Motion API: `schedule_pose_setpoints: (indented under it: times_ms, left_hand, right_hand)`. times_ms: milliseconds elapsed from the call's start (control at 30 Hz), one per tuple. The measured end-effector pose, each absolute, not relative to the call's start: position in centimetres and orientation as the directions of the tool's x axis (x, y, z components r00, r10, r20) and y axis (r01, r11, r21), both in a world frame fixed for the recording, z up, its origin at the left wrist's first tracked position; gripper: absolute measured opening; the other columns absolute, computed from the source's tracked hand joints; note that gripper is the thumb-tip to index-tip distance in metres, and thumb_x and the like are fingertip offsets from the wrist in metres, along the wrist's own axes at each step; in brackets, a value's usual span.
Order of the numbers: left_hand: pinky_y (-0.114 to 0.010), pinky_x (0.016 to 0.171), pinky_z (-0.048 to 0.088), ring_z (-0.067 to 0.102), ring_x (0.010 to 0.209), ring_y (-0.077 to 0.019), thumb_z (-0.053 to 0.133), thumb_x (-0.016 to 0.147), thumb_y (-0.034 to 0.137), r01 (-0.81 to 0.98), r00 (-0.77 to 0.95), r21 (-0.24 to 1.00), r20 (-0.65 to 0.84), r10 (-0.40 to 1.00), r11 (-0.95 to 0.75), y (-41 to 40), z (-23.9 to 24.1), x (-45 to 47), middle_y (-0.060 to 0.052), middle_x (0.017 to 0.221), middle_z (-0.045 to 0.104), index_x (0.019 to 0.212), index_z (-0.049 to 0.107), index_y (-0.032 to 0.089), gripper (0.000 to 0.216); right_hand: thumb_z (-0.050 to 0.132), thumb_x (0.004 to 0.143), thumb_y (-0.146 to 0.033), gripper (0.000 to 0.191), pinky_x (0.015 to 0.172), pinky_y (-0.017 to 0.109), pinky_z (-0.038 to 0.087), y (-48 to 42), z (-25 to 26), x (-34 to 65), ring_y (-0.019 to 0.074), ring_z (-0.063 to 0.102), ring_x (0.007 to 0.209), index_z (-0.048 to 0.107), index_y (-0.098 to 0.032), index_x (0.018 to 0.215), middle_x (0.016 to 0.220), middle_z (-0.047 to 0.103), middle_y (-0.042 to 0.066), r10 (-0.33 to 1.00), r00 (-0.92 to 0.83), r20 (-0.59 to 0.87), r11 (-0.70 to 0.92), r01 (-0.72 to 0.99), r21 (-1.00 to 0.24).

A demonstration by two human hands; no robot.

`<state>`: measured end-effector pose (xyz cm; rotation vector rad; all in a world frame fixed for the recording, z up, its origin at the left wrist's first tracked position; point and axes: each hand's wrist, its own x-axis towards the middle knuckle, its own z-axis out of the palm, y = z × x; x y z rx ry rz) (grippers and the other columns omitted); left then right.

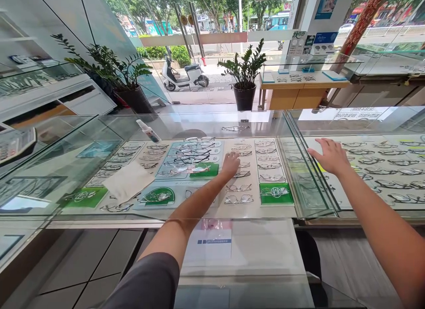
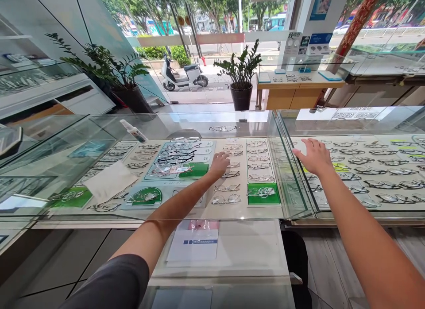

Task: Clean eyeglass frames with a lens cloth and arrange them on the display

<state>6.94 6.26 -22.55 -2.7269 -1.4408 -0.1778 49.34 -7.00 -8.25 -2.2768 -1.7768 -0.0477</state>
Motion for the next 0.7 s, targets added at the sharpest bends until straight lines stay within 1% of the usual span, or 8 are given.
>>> schedule_pose_setpoints:
  times_ms: [133, 267, 367, 467, 600, 700]
  left_hand:
    - [-0.057, 0.116, 0.037, 0.052, 0.14, -0.0378, 0.058, 0.091, 0.011, 0.833, 0.542, 0.031, 0.152, 0.826, -0.552, 6.3, -22.0, 7.1, -0.015, 0.14, 0.073, 0.099, 0.084, 0.02, 0.028]
    - [-0.055, 0.109, 0.04, 0.056, 0.132, -0.0379, 0.056, 0.099, 0.021, 0.856, 0.495, 0.067, 0.18, 0.85, -0.513, 7.7, -21.5, 7.8, -0.017, 0.132, 0.075, 0.109, 0.082, 0.02, 0.028]
    - [-0.054, 0.107, 0.04, 0.057, 0.129, -0.0368, 0.055, 0.1, 0.021, 0.866, 0.473, 0.081, 0.18, 0.862, -0.493, 9.5, -21.7, 8.7, -0.016, 0.129, 0.076, 0.115, 0.081, 0.022, 0.03]
    - [-0.053, 0.106, 0.039, 0.058, 0.126, -0.0363, 0.054, 0.099, 0.016, 0.871, 0.464, 0.091, 0.167, 0.87, -0.482, 11.3, -22.3, 9.6, -0.016, 0.12, 0.079, 0.11, 0.082, 0.021, 0.031]
    - [-0.054, 0.103, 0.038, 0.06, 0.116, -0.0361, 0.054, 0.094, 0.01, 0.88, 0.448, 0.107, 0.141, 0.883, -0.464, 13.0, -23.1, 10.2, -0.019, 0.104, 0.079, 0.097, 0.082, 0.018, 0.029]
    - [-0.055, 0.102, 0.037, 0.06, 0.112, -0.0362, 0.061, 0.09, 0.013, 0.878, 0.446, 0.131, 0.12, 0.887, -0.46, 13.4, -23.4, 10.0, -0.019, 0.096, 0.078, 0.094, 0.082, 0.018, 0.022]
  right_hand:
    - [0.029, 0.102, -0.079, 0.086, 0.126, 0.063, 0.039, -7.1, -8.0, 49.1, 0.0436, 0.041, 0.155, 0.05, -0.021, 0.162, 0.171, 0.047, 0.017, 0.953, 0.259, 0.158, -0.233, 0.959, -0.163]
    - [0.031, 0.101, -0.079, 0.084, 0.125, 0.063, 0.039, -7.1, -8.0, 49.0, 0.0434, 0.043, 0.153, 0.052, -0.023, 0.16, 0.169, 0.049, 0.017, 0.95, 0.249, 0.187, -0.219, 0.962, -0.164]
    - [0.032, 0.101, -0.078, 0.082, 0.126, 0.063, 0.038, -7.1, -8.1, 49.1, 0.043, 0.044, 0.153, 0.053, -0.024, 0.159, 0.167, 0.051, 0.017, 0.949, 0.245, 0.199, -0.214, 0.962, -0.168]
    - [0.032, 0.102, -0.077, 0.082, 0.127, 0.063, 0.038, -7.2, -8.0, 49.1, 0.0426, 0.043, 0.154, 0.052, -0.023, 0.16, 0.17, 0.048, 0.016, 0.952, 0.251, 0.177, -0.222, 0.961, -0.165]
    - [0.032, 0.102, -0.078, 0.083, 0.125, 0.064, 0.041, -7.3, -7.8, 49.0, 0.0438, 0.044, 0.153, 0.052, -0.023, 0.161, 0.17, 0.048, 0.016, 0.952, 0.257, 0.167, -0.232, 0.96, -0.158]
    - [0.033, 0.101, -0.079, 0.083, 0.122, 0.065, 0.043, -7.4, -7.6, 49.0, 0.0448, 0.047, 0.151, 0.053, -0.024, 0.16, 0.168, 0.05, 0.016, 0.953, 0.248, 0.173, -0.224, 0.963, -0.147]
